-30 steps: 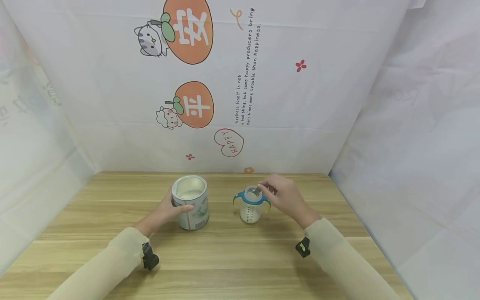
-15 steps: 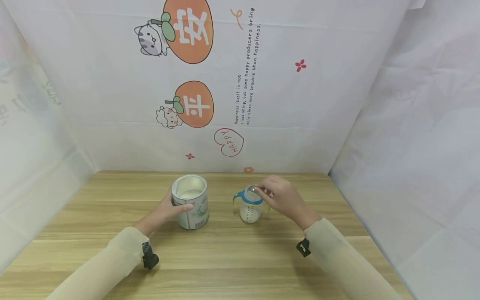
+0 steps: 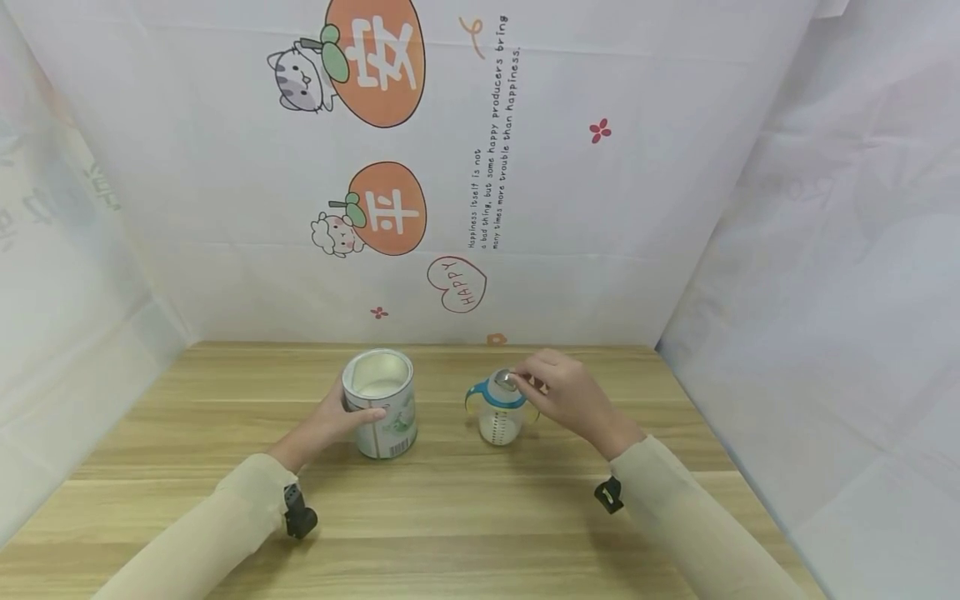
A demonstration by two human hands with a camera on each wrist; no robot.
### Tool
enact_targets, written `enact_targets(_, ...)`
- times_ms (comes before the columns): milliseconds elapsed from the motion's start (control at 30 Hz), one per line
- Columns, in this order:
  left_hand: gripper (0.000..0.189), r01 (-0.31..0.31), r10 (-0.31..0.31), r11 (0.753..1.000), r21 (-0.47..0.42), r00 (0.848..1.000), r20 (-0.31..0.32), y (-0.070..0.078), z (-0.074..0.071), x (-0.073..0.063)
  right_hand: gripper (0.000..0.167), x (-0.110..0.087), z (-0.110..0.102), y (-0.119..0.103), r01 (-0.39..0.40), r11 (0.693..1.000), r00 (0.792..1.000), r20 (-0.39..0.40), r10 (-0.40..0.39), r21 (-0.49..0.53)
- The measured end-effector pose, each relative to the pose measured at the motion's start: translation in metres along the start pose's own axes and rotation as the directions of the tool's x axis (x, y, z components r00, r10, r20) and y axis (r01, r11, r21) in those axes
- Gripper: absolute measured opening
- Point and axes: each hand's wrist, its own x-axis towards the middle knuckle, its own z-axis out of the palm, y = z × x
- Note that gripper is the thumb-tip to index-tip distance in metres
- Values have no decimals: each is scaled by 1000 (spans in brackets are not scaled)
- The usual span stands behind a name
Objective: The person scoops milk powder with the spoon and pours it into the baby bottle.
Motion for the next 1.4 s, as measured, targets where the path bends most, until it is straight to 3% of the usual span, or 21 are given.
enact_targets(133,106,-4,4,1000,0,1000,1,0,0,-1,5,0,-1,-1,14,1000,1000,8,-14,1)
enact_targets(533,102,-29,30,999,-28,999,19,0,0,0,4,4,-4,-5,42,999,999,12,-42,-7)
enact_targets(700,103,-35,35,999,-20,999,12,0,0,0,14,4,-3,-4,62,998,998,3,-62,-15)
enact_targets(867,103,-41,42,999,-22,999,22,-1,0,0,9,4,-3,-4,66,998,998,12,-66,-23)
enact_targets(1100,102,-30,30,999,-10,999,17,1,-3,1,6,5,-6,-2,-51,998,998,-39,51,-22)
enact_targets(1233,99,-40,41,999,-7,999,20,3,-3,0,7,2,-7,5,-145,989,983,-111,145,10)
enact_targets(1400,99,-56,56,998,-11,998,31,5,-2,0,13,-3,-6,9,-217,975,966,-136,221,42)
